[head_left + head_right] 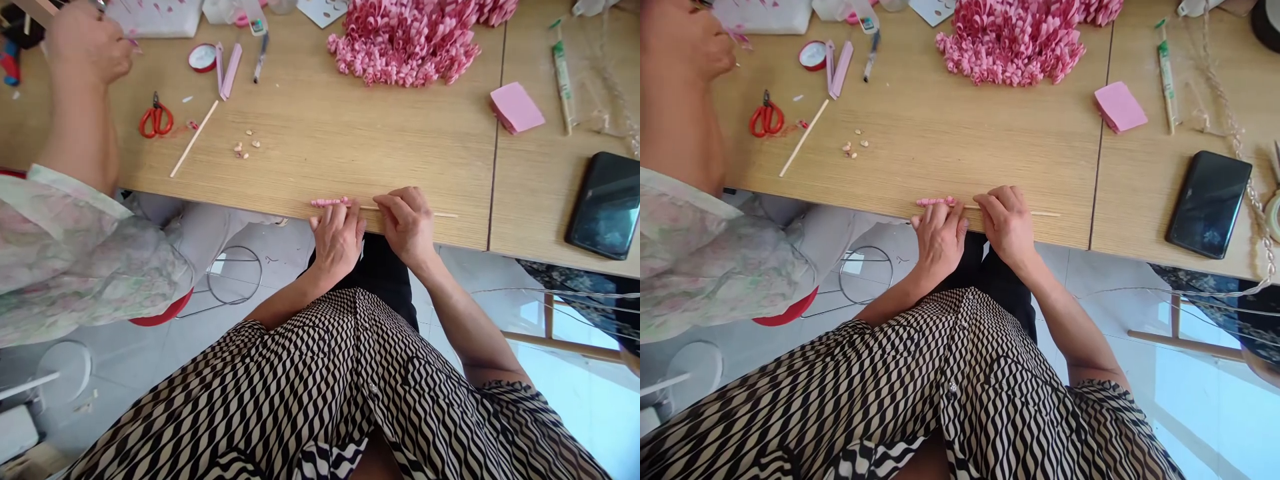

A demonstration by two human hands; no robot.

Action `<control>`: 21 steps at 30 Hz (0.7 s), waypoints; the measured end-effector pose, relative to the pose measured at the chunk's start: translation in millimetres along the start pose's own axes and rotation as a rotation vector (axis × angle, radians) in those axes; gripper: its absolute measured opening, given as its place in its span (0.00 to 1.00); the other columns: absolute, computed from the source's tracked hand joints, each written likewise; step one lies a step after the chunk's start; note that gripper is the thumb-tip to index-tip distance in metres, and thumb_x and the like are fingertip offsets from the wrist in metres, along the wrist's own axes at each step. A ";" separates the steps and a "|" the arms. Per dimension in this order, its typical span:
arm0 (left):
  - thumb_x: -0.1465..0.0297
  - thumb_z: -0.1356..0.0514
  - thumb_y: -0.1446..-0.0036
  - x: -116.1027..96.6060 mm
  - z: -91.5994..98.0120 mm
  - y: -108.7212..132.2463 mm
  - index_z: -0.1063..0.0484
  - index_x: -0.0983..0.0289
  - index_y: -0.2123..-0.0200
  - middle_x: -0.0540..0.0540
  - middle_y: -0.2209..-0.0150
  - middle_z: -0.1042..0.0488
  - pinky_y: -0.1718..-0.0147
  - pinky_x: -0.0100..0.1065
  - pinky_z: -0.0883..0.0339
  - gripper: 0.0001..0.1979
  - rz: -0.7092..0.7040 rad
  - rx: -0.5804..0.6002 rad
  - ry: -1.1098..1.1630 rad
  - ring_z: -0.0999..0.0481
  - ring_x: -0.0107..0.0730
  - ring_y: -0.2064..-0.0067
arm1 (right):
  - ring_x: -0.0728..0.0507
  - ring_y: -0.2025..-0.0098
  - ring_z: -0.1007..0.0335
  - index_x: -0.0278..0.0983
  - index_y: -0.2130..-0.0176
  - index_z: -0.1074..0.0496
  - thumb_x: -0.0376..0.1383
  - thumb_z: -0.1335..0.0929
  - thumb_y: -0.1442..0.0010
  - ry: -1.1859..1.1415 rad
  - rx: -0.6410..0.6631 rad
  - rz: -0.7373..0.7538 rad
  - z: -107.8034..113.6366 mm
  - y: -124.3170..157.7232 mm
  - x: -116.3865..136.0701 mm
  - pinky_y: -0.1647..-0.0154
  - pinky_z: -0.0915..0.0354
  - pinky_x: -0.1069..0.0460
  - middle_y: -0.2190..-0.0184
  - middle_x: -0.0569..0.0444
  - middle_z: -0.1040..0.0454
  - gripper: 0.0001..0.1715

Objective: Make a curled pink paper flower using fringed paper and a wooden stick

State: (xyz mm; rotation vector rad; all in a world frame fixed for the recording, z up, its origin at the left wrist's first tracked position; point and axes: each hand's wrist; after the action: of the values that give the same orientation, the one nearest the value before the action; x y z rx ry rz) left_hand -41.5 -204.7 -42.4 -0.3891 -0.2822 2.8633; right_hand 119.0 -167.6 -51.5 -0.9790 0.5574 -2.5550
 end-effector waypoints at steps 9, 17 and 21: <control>0.59 0.60 0.30 2.3 -0.3 -1.6 0.33 0.61 0.41 0.63 0.51 0.28 0.54 0.44 0.43 0.25 0.002 -0.015 0.006 0.31 0.46 0.50 | 0.41 0.59 0.38 0.40 0.56 0.26 0.35 0.40 0.34 0.047 0.056 -0.003 1.6 -1.0 6.1 0.56 0.37 0.43 0.62 0.48 0.28 0.15; 0.62 0.57 0.29 26.6 3.1 -6.3 0.30 0.57 0.43 0.58 0.56 0.27 0.51 0.41 0.41 0.21 0.027 -0.191 0.090 0.30 0.38 0.51 | 0.40 0.58 0.36 0.40 0.61 0.24 0.36 0.37 0.36 0.067 0.143 -0.001 4.3 -3.2 5.8 0.55 0.39 0.42 0.62 0.48 0.28 0.12; 0.62 0.53 0.30 36.5 7.1 -16.8 0.26 0.55 0.49 0.58 0.52 0.29 0.52 0.42 0.40 0.18 0.019 -0.170 0.099 0.31 0.39 0.50 | 0.40 0.59 0.36 0.39 0.62 0.24 0.37 0.37 0.35 0.057 0.140 -0.021 4.3 -4.2 6.7 0.55 0.39 0.43 0.63 0.48 0.28 0.13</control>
State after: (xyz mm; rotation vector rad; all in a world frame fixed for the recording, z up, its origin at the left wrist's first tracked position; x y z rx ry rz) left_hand -74.2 -180.4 -40.7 -0.5666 -0.5083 2.8366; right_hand 116.5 -168.0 -42.9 -0.8707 0.3792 -2.6077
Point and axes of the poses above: each hand's wrist, its own y-axis away from the middle knuckle, its own z-axis out of the back of the hand, x = y × z
